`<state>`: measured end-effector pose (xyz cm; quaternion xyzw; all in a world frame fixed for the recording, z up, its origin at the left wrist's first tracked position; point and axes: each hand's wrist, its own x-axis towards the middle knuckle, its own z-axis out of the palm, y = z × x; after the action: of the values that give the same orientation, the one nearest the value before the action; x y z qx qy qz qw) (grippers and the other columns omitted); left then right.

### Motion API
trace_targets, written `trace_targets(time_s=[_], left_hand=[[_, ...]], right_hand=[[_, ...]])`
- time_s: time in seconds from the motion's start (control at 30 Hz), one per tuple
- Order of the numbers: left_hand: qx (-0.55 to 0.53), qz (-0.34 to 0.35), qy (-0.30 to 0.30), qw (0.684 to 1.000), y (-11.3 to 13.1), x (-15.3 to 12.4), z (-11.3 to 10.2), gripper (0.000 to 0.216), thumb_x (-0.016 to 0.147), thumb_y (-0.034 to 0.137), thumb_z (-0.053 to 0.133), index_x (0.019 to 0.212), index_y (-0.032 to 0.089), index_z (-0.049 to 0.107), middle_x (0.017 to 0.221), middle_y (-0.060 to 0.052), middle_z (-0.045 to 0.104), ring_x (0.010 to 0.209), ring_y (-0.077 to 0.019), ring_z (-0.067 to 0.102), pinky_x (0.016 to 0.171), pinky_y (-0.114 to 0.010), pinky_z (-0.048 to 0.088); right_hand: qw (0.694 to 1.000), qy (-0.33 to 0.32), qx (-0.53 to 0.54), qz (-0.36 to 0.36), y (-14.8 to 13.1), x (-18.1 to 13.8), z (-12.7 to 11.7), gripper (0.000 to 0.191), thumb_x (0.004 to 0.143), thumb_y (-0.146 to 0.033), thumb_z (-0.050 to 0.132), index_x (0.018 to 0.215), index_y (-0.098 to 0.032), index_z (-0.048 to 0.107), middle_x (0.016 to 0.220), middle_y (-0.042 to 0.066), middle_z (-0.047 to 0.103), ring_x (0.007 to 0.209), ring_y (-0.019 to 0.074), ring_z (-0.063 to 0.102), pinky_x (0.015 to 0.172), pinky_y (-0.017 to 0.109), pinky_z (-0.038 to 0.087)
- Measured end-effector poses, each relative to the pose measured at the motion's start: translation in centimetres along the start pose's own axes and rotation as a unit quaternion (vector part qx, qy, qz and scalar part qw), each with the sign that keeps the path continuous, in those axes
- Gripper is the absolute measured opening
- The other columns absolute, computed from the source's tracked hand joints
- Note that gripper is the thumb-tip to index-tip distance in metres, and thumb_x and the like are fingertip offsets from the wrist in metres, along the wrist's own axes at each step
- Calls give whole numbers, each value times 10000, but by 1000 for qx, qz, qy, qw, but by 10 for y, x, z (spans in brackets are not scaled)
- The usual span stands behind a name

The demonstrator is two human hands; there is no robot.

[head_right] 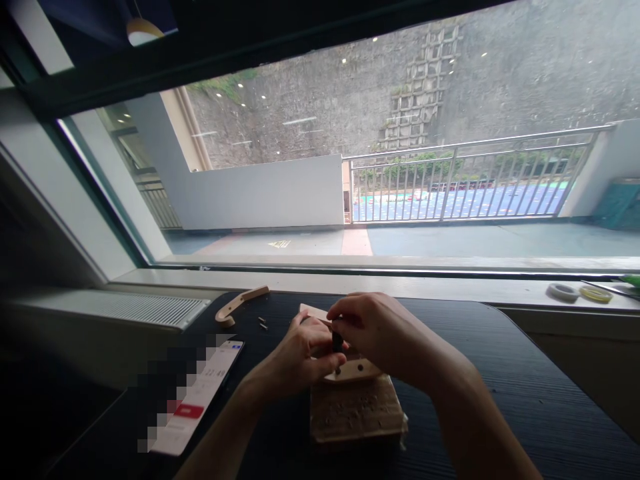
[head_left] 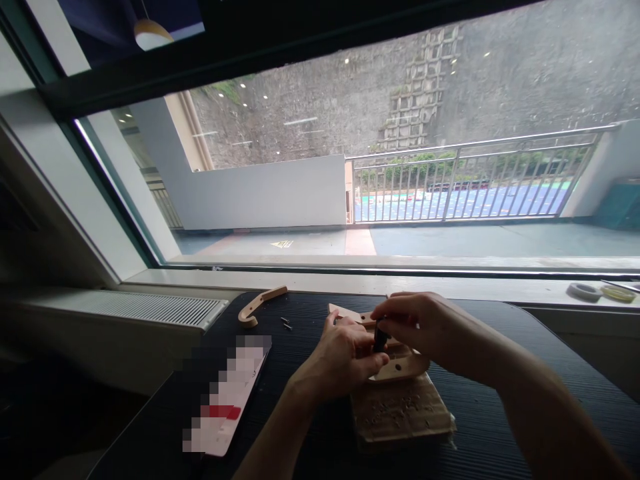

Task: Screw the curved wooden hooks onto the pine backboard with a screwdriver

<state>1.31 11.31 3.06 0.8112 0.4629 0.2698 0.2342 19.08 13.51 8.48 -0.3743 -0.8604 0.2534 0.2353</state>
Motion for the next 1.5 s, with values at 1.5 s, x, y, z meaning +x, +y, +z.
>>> trace_targets(time_s=[1.5], left_hand=[[-22, 24, 66, 997, -10, -4, -5, 134, 768, 293, 606, 813, 200, 692, 955, -52, 624, 994, -198, 524, 948, -345, 359]], right_hand=[[992, -9, -125, -3, -9, 2, 6, 295, 870, -321, 429, 837, -176, 684, 695, 28, 636, 593, 112, 501, 533, 224, 306]])
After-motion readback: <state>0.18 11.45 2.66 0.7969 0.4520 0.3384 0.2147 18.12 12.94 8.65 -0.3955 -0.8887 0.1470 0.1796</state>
